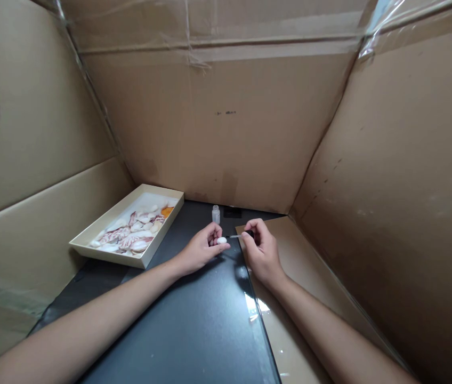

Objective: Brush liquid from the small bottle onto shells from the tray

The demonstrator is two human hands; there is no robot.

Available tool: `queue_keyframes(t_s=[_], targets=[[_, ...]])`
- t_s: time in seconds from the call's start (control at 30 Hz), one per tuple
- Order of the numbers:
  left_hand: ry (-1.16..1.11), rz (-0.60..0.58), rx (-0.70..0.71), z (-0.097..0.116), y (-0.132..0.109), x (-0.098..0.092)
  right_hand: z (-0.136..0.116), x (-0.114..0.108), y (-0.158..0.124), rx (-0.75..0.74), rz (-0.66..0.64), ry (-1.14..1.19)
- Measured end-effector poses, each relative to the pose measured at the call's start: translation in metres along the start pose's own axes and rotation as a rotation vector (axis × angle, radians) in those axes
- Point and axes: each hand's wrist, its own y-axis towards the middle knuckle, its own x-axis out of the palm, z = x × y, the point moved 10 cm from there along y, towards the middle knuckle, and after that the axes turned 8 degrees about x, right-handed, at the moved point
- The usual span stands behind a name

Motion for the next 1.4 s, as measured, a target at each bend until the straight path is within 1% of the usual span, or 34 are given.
queue_keyframes(t_s=[0.1,0.13,0.23,0.37,0.5,0.63,0.77,0.87,0.97,1.3,1.4], targets=[[-0.010,0.000,-0.004,0.0005,-0.0002,0.0002,-0.0013,0.0055,-0.0009,-0.012,-0.058,-0.015],[-0.016,-0.001,-0.008,0.0008,-0.0002,0.0004,-0.0010,0.0056,-0.0010,-0.010,-0.057,-0.029],[-0.044,0.002,-0.022,0.0020,-0.0003,0.0007,-0.0015,-0.0004,-0.0010,-0.018,0.001,-0.019],[-0.110,-0.010,-0.039,0.0043,-0.0005,0.0029,-0.0043,0.0015,-0.0016,-0.044,-0.025,-0.003],[-0.131,-0.021,-0.041,0.0067,-0.0006,0.0036,-0.0037,-0.0031,-0.0017,-0.029,0.014,-0.003],[-0.136,-0.018,-0.039,0.0071,-0.0005,0.0028,-0.0052,0.0015,-0.0027,-0.042,-0.033,-0.018],[-0.153,-0.016,-0.035,0.0073,-0.0005,0.0027,-0.0059,0.0004,-0.0031,-0.048,-0.022,-0.014],[-0.157,-0.018,-0.040,0.0073,-0.0009,0.0028,-0.0056,0.0026,-0.0029,-0.048,-0.044,-0.026],[-0.147,-0.010,-0.048,0.0061,-0.0010,0.0020,-0.0049,0.0014,-0.0024,-0.046,-0.033,-0.034],[-0.166,-0.021,-0.049,0.0036,-0.0006,0.0043,-0.0039,0.0030,-0.0016,-0.042,-0.061,-0.021],[-0.155,-0.019,-0.042,0.0044,-0.0005,0.0041,-0.0036,0.0021,-0.0017,-0.040,-0.045,-0.041]])
